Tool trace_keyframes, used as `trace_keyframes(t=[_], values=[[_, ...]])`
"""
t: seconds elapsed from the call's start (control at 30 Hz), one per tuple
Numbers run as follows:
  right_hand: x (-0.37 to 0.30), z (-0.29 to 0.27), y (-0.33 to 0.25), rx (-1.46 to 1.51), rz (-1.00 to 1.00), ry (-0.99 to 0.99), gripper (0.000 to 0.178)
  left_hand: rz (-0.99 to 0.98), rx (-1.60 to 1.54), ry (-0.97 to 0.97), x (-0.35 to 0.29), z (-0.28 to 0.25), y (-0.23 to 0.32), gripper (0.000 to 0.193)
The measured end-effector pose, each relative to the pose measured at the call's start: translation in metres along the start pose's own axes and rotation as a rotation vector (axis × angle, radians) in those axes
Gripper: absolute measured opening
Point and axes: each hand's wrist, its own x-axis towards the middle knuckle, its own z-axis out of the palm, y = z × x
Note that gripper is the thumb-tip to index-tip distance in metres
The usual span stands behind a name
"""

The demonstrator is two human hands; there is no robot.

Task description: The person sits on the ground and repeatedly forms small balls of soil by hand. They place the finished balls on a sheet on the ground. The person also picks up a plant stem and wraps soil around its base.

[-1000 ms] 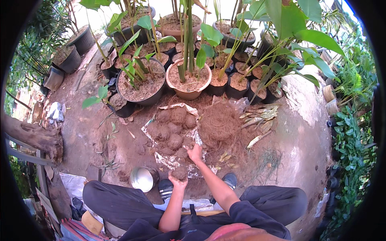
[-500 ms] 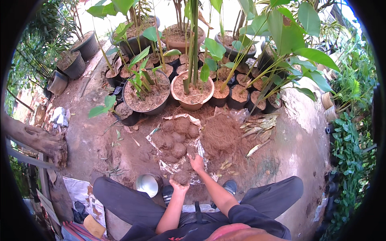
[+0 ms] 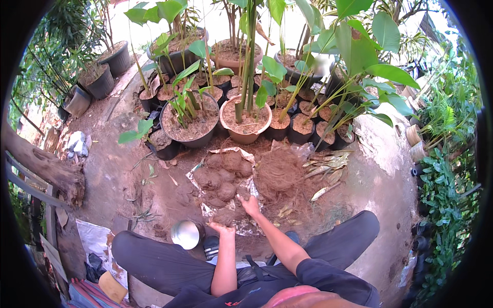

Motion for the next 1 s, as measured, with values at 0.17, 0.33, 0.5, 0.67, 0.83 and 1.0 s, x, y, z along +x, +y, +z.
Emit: trace_keyframes(t=[0.17,0.33,0.5,0.67,0.83,1.0], values=[[0.011,0.006,0.012,-0.044,-0.036,-0.039,0.047,0.016,-0.015,-0.089,-0.028,-0.011,0.013,0.040],[0.016,0.015,0.008,-0.244,-0.004,-0.114,0.048,-0.075,-0.024,-0.019,-0.013,-0.027,0.023,0.033],[-0.003,0.016,-0.033,-0.431,-0.047,-0.222,0.051,-0.114,-0.023,0.032,0.004,-0.032,0.027,0.035],[-0.010,0.014,-0.024,-0.292,0.046,-0.113,0.046,-0.161,0.032,-0.008,0.008,-0.024,0.013,0.044],[-0.016,0.015,-0.003,-0.083,-0.091,0.203,0.045,-0.175,0.041,-0.053,0.007,-0.020,0.000,0.048],[-0.023,0.014,-0.041,0.010,-0.085,0.294,0.056,-0.147,0.047,-0.048,0.008,-0.015,0.001,0.048]])
